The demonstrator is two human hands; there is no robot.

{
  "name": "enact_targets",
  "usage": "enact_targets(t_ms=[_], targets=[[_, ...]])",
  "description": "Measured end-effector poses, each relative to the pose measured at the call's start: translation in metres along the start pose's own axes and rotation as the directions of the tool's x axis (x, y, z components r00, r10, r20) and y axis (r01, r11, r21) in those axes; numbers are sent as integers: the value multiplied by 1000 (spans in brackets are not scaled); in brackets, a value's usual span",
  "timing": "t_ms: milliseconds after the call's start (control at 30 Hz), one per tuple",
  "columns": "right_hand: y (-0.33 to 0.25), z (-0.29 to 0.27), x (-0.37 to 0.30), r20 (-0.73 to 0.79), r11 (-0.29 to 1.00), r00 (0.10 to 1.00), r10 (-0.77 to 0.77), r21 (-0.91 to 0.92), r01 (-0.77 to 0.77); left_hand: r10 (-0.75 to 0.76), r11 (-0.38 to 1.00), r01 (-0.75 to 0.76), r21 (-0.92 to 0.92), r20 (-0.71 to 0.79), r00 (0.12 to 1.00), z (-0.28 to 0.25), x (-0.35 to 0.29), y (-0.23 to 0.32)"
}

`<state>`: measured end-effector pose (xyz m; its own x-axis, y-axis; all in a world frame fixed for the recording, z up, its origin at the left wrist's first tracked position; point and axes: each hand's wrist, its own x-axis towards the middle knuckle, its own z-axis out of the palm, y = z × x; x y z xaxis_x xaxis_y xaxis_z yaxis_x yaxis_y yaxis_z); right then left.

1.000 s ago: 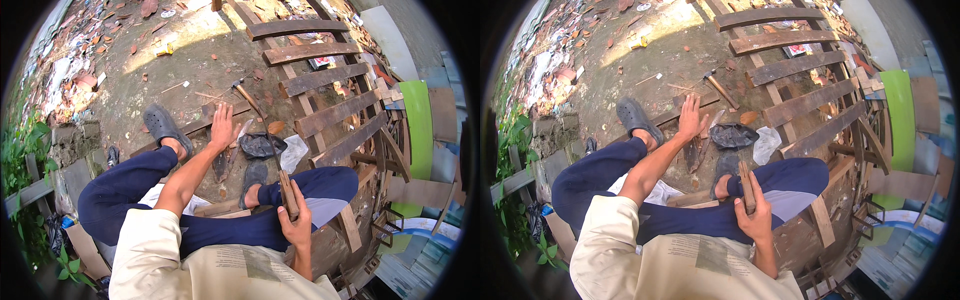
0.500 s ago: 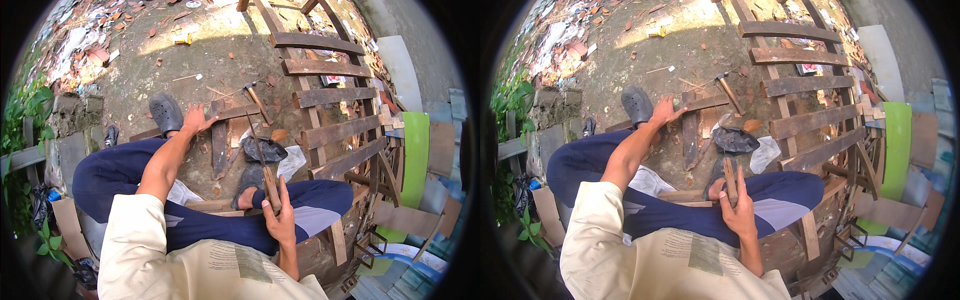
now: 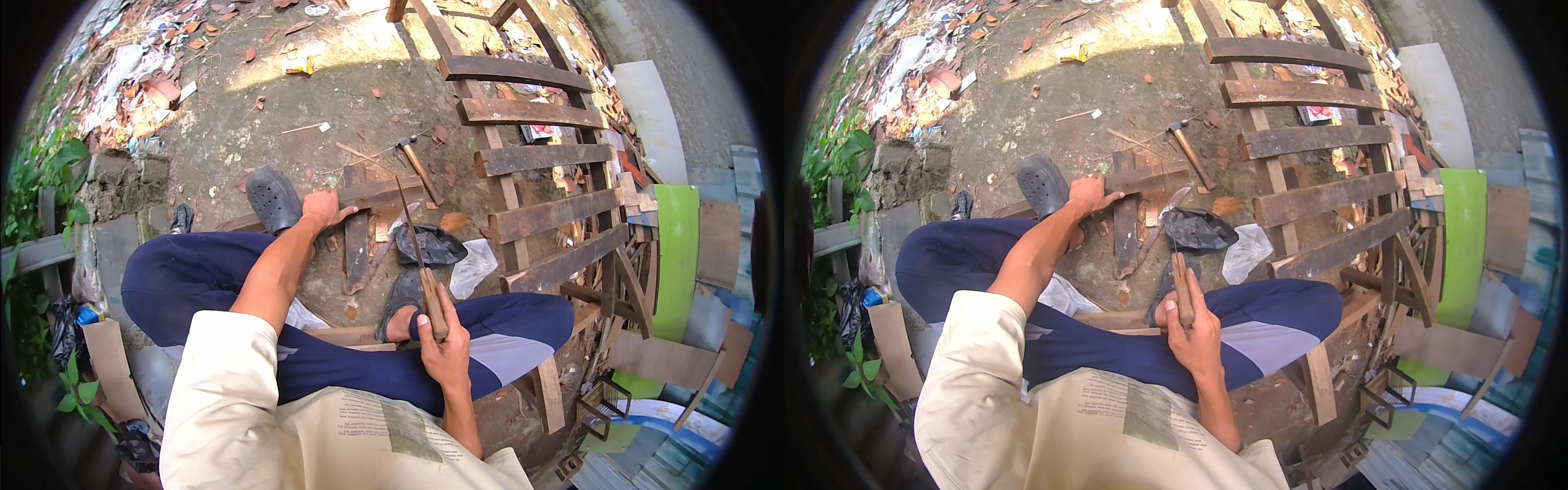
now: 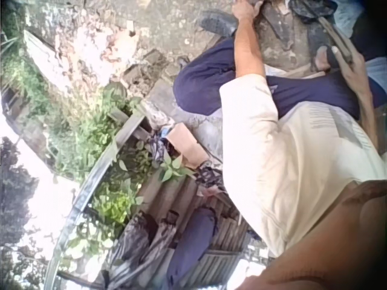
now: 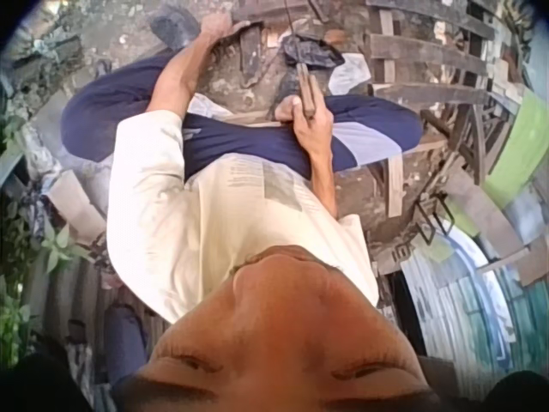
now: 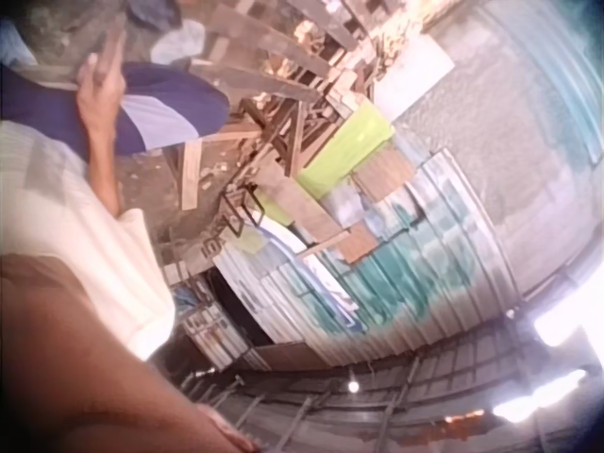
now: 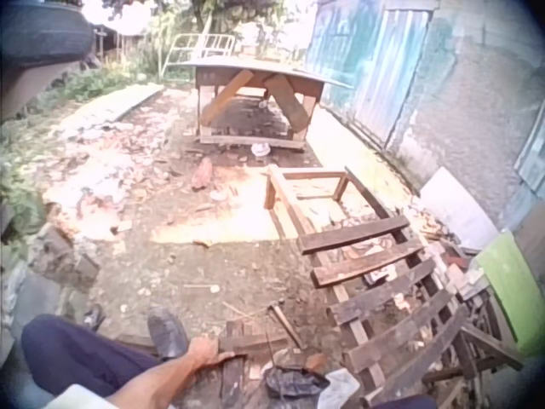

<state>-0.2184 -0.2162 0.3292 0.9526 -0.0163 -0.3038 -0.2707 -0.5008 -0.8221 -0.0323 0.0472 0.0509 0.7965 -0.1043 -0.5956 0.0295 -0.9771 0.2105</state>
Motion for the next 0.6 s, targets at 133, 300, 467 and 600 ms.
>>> enact_targets(t_ms=[133,300,467,600], targets=[[0,2,2,20,999,1000,-15,-33,15,-14,999,11,-34,-82,997,9,3,-7],[1,9,4,32,997,999,-36,-62,38,9,1000,-7,15,-75,997,6,2,-3],[3,22,6,8,985,992,-122,-122,122,27,1000,-26,16,-61,998,6,8,-9],[-7,32,2,33,988,997,-71,-133,74,13,999,-14,-43,-31,999,21,11,-10]])
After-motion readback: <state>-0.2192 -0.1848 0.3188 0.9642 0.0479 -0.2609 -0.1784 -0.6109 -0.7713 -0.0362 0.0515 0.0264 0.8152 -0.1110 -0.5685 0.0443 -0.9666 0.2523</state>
